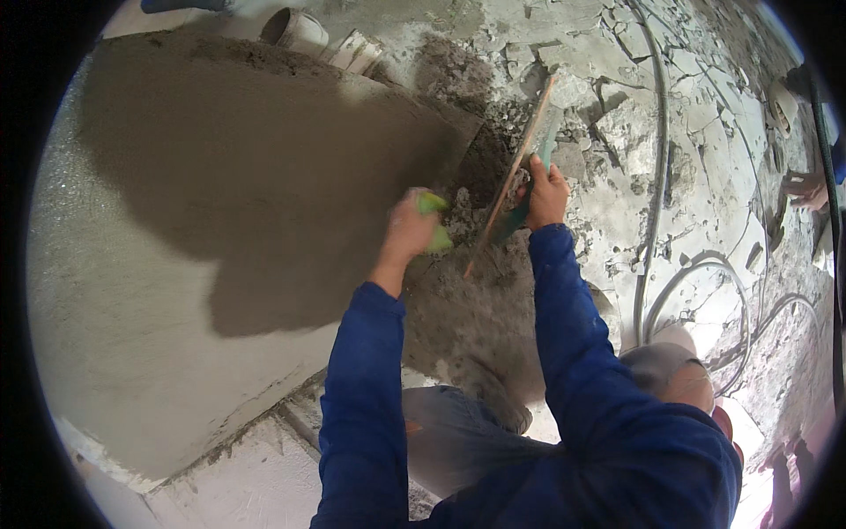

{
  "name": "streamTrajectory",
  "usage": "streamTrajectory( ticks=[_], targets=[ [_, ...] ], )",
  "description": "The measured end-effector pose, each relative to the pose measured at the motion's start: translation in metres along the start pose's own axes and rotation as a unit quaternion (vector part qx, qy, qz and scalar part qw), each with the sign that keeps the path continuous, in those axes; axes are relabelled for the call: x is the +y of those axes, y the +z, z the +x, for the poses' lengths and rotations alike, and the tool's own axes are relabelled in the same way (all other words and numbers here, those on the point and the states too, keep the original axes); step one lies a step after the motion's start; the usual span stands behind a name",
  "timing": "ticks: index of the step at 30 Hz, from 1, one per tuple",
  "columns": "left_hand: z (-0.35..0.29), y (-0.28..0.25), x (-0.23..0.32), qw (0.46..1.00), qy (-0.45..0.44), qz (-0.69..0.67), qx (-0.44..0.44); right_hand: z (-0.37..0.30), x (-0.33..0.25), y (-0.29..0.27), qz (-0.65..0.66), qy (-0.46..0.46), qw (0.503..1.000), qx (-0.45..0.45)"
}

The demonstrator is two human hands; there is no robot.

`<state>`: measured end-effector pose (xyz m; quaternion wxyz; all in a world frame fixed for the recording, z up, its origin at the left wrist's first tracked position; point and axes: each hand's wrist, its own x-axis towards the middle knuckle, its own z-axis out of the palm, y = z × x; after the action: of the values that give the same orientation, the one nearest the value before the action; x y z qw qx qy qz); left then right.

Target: The person kneels and uses a trowel to apply and smooth plaster onto a vertical wall section. They repeatedly spread and level the material, then use a sponge to wipe the surface. Another person briefly measures the wall with a tape measure.

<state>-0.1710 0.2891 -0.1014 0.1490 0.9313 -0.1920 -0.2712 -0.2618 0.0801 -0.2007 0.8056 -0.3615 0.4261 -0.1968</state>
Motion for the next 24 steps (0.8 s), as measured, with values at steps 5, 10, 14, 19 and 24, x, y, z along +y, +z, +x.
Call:
streamTrajectory(
  ticks=[5,10,14,19,24],
  targets=[
    [-0.100,-0.072,0.014,0.991,-0.071,-0.107,0.042,-0.028,0.025,0.046,0.008,0.030,0.999,-0.044],
    [-0.202,-0.087,0.045,0.882,-0.170,-0.402,0.177,-0.083,0.052,0.139,0.035,0.055,0.995,-0.077],
    [-0.228,-0.070,0.039,0.839,-0.200,-0.443,0.243,-0.037,0.055,0.151,0.063,0.038,0.997,-0.006],
    [-0.258,-0.072,0.016,0.820,-0.214,-0.470,0.247,0.027,0.077,0.132,0.012,0.044,0.999,-0.029],
    [-0.267,-0.079,0.025,0.765,-0.177,-0.543,0.299,-0.051,0.142,0.120,0.004,0.045,0.993,-0.106]
  ],
)
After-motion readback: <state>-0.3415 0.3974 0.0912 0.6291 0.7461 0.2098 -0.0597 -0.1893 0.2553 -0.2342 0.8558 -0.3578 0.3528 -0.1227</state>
